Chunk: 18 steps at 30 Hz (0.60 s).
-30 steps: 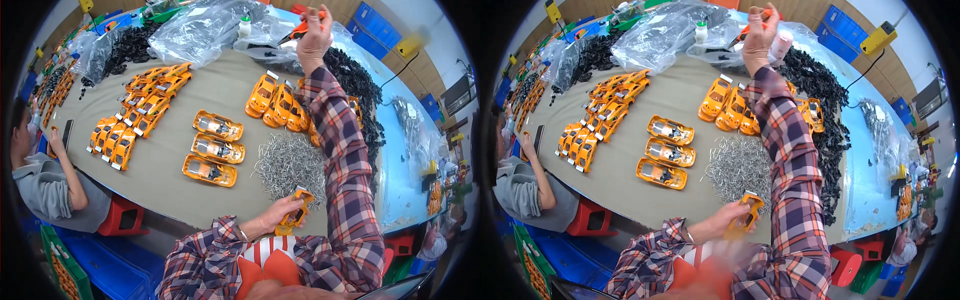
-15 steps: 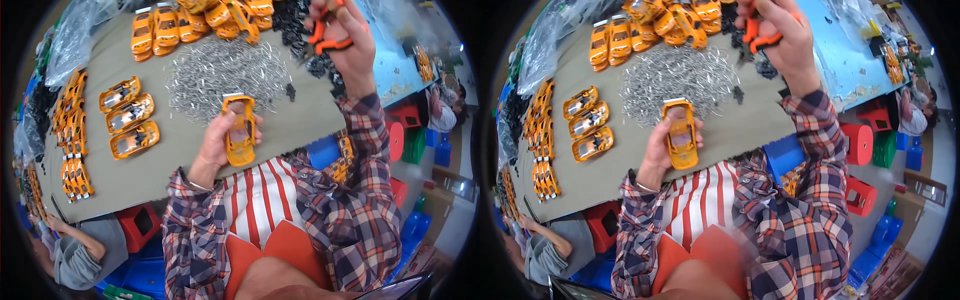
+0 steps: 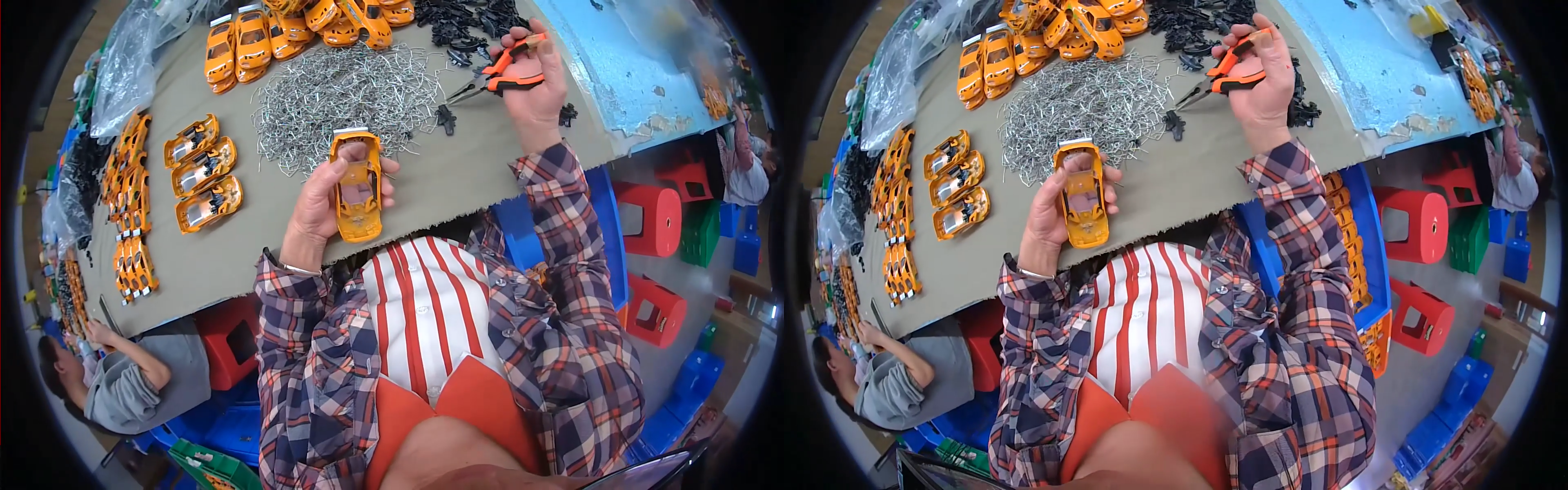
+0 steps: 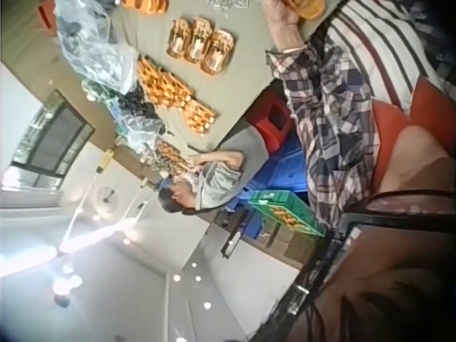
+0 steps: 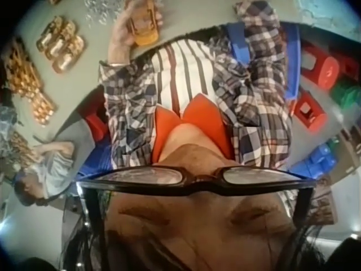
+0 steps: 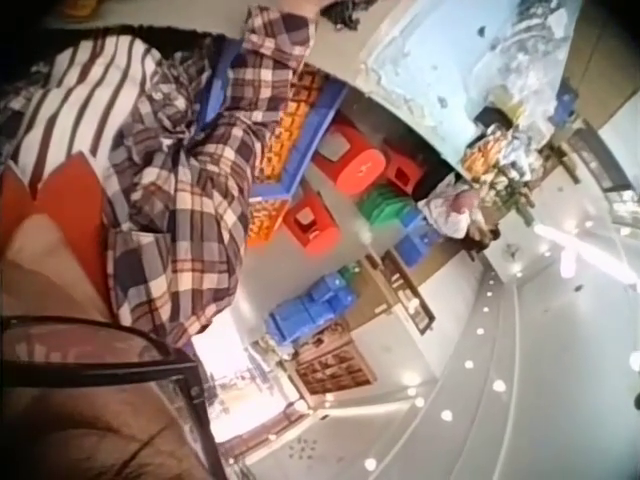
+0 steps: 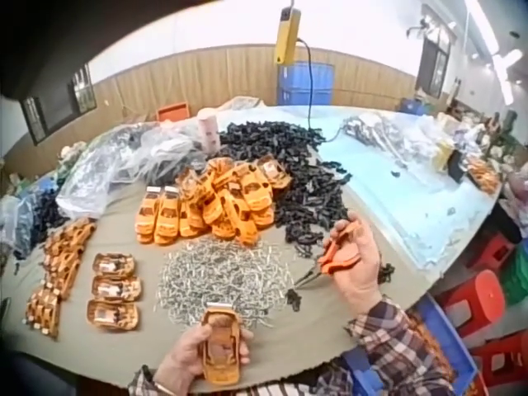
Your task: Assembling plastic toy cars by attaching chassis components using pliers.
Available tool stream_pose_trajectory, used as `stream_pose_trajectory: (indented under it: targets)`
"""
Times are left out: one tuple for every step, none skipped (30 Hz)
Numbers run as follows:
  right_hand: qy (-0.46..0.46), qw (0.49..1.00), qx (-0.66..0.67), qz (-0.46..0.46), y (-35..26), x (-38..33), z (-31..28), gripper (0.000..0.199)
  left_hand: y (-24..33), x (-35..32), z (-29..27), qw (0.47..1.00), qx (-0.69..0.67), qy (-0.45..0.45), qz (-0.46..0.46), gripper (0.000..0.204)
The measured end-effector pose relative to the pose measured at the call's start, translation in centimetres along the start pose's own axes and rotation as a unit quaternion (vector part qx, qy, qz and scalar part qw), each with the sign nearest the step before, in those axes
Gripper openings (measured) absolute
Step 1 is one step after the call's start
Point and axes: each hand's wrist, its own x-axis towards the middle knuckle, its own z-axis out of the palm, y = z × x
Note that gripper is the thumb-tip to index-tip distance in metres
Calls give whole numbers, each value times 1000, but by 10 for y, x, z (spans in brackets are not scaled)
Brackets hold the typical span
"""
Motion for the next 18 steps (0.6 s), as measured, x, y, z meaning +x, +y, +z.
stream_pose_trajectory:
  targets:
    - [0, 1000, 2, 0, 2, -2, -2, 36, 0, 0, -1, 1000, -2, 0, -1, 55]
    - [27, 999, 23, 38, 4, -4, -4, 38, 0, -1, -2, 1000, -5, 0, -3, 55]
    - [55, 995, 44, 77, 5, -6, -6, 41, 1, 0, -2, 1000, -9, -1, -6, 55]
    - [83, 988, 64, 116, 5, -7, -9, 44, 1, 0, -2, 1000, -9, 1, -6, 55]
    - [84, 987, 65, 117, 2, -8, -12, 44, 2, 2, -1, 1000, -8, -1, -6, 54]
    - [51, 982, 113, 143, -4, -11, -8, 44, 2, 1, -1, 1000, -9, 0, -5, 54]
    - [18, 972, 162, 169, -11, -15, -4, 45, 2, 1, -2, 1000, -11, 2, -4, 54]
    - [-14, 958, 210, 194, -17, -18, 0, 45, 3, 0, -2, 1000, -13, 6, -6, 54]
    - [-11, 957, 211, 198, -20, -20, 3, 45, 3, 0, -2, 1000, -8, 6, -5, 53]
    - [-18, 966, 181, 184, -23, -22, 7, 44, 4, 0, -2, 1000, -3, 6, -5, 53]
    - [-26, 974, 150, 169, -26, -23, 10, 44, 5, 0, -2, 1000, 3, 5, -3, 53]
    - [-35, 980, 120, 154, -29, -25, 13, 44, 5, 1, -3, 1000, 2, 7, -4, 53]
    - [-34, 980, 121, 156, -29, -27, 18, 44, 5, 1, -3, 1000, 1, 4, -7, 53]
    - [-32, 989, 75, 126, -28, -31, 26, 44, 5, 2, -3, 1000, 0, 0, -9, 53]
    - [-30, 995, 29, 95, -26, -34, 34, 43, 5, 2, -4, 1000, 0, -4, -11, 53]
    - [-28, 997, -17, 63, -24, -38, 43, 43, 4, 2, -4, 1000, -1, -2, -10, 53]
    - [-28, 997, -17, 65, -22, -42, 55, 43, 4, 2, -4, 1000, -4, -3, -10, 53]
    - [-9, 998, -22, 50, -20, -46, 69, 44, 4, 1, -4, 1000, -8, -4, -9, 53]
